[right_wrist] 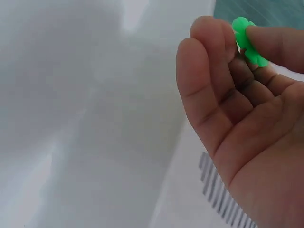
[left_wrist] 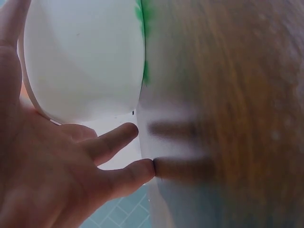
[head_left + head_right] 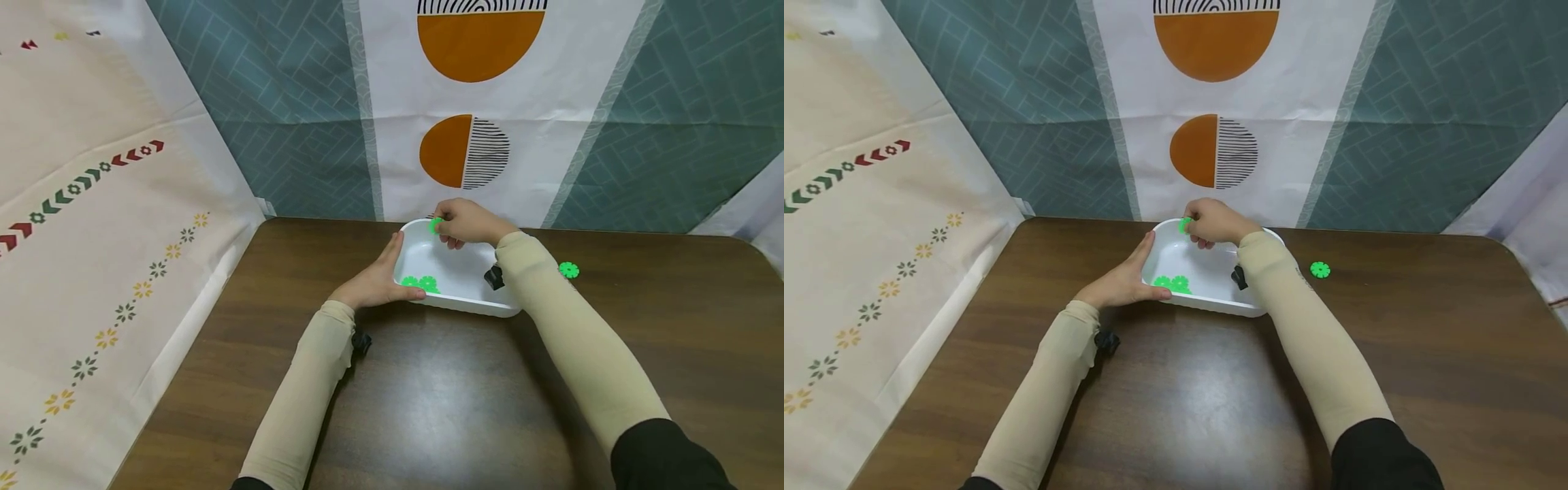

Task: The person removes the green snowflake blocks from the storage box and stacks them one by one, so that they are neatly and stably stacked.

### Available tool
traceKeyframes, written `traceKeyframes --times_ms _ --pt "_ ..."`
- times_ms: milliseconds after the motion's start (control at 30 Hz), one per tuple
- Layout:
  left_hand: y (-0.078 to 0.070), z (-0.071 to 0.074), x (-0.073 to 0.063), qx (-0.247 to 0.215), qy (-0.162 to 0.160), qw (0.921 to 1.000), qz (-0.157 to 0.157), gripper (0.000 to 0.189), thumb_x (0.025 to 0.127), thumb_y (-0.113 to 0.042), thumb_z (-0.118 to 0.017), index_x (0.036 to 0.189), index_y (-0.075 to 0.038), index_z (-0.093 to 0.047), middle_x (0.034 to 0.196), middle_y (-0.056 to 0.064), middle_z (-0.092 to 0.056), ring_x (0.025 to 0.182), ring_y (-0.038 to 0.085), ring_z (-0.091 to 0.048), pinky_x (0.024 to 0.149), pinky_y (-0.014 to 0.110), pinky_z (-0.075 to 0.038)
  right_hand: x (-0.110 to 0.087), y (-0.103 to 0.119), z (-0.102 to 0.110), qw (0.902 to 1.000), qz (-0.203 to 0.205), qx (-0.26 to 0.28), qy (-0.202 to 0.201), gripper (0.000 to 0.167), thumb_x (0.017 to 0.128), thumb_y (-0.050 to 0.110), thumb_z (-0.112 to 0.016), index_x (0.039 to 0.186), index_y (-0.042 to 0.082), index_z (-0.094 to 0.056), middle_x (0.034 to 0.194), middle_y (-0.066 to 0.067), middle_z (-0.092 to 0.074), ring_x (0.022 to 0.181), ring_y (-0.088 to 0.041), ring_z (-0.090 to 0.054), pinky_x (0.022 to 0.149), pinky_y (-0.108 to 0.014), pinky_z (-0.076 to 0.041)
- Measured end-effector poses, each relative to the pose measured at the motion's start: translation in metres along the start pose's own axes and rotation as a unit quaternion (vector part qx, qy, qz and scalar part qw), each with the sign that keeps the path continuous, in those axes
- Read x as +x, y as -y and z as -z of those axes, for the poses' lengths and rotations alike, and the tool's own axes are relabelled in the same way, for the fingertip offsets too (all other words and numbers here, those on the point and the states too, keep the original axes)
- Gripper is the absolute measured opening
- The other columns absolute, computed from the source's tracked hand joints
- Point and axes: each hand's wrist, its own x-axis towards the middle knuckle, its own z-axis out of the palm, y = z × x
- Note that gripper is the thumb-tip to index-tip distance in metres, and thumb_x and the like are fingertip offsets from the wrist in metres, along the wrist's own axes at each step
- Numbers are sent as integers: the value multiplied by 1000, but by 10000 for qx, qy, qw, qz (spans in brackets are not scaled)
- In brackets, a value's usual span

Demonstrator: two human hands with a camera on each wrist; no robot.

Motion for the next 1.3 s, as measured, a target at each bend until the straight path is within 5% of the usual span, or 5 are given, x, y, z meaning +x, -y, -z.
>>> traceKeyframes --times_ms 467,1300 --pt "0 -2 1 127 -38 9999 12 131 77 -61 -80 162 -24 13 167 -6 16 151 25 -13 117 45 -25 -34 -16 30 9958 9 337 -847 10 103 8 -55 99 0 -58 87 -18 -64 73 -28 -63 68 -35 -57" --pt "-2 -1 -1 223 -66 9997 -27 130 80 -58 -80 161 -21 14 167 -3 16 152 26 -10 117 46 -23 -93 -38 43 9867 11 779 -1424 16 102 12 -61 99 -3 -58 87 -23 -63 69 -28 -64 65 -33 -57"
